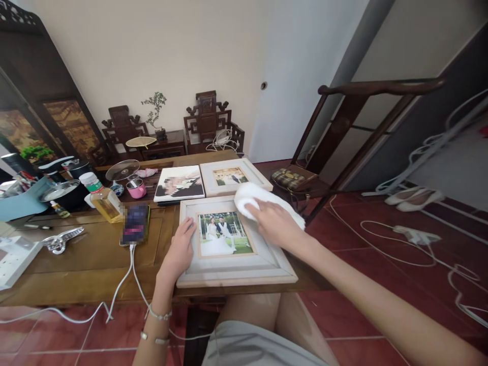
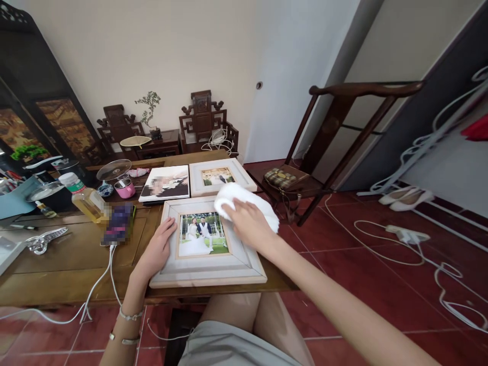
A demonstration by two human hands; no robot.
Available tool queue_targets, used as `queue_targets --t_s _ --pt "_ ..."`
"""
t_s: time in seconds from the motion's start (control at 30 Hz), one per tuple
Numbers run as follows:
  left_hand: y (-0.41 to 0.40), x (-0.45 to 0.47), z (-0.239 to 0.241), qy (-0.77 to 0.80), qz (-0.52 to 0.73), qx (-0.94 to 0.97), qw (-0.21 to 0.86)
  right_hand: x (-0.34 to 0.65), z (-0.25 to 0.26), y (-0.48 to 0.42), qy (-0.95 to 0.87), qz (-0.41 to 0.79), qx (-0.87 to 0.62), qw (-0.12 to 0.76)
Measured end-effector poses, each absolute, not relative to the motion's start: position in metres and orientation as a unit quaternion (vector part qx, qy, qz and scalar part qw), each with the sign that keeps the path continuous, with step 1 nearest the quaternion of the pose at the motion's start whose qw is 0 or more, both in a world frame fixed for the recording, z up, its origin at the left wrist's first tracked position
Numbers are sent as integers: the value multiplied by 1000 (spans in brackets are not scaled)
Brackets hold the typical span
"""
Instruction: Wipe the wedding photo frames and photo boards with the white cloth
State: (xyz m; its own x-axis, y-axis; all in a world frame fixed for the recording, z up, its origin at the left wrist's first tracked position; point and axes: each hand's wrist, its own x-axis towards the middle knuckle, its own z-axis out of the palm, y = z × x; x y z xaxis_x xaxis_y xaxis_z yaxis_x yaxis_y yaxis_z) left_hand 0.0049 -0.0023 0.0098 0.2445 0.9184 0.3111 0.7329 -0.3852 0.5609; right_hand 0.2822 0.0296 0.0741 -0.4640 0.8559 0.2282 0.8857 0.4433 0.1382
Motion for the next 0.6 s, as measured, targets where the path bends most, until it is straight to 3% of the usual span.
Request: queue_targets --t_s 0.2,0.6 --pt "-1 7 8 541 322 762 151 281 61 51 -897 -103 -426 65" --pt "0 7 2 536 350 757 134 308 61 -83 -920 -4 -389 49"
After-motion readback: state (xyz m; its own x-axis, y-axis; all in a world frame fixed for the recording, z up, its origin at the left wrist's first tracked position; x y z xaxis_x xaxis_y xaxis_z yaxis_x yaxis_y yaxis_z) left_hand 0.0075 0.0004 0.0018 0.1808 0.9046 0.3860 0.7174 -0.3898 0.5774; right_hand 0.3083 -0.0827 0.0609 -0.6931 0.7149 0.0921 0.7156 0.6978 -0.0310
